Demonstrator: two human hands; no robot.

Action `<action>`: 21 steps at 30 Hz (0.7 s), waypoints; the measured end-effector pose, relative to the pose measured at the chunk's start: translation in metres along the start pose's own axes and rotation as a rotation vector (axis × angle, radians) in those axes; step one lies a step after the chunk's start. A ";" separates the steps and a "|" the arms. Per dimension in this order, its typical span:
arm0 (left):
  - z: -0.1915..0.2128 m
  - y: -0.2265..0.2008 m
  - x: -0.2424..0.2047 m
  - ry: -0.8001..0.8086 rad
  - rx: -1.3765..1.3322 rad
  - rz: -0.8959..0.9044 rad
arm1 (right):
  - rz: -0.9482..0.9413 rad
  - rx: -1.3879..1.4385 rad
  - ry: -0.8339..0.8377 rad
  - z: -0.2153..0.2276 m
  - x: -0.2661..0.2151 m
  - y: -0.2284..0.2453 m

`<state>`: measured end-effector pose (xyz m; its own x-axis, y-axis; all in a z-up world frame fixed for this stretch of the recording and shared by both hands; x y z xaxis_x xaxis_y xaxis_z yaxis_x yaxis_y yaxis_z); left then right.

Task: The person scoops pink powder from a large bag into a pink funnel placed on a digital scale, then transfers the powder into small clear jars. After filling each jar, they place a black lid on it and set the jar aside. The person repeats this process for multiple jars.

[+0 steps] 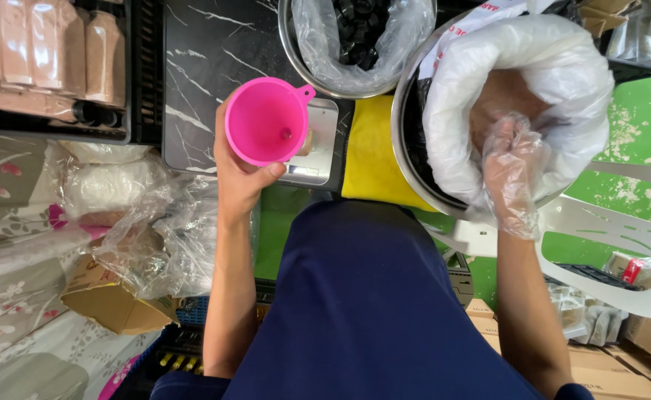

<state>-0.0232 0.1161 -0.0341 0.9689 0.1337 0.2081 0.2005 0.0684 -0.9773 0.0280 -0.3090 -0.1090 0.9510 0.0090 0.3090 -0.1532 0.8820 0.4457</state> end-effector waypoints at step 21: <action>-0.182 -0.034 0.042 0.388 0.337 0.081 | -0.876 1.592 -0.256 0.010 -0.059 -0.149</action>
<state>0.0375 -0.0609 0.0003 0.9747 -0.2198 0.0403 0.1269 0.3962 -0.9094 -0.0077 -0.4455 -0.1851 0.8525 -0.3523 -0.3863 0.0819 -0.6399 0.7641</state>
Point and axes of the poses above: each hand's wrist, its own x-axis towards the middle knuckle, its own z-axis out of the back of the hand, y = z × x, the point moved 5 cm from there along x, towards the middle knuckle, and after that the axes turned 10 degrees about x, right-handed, at the moved point
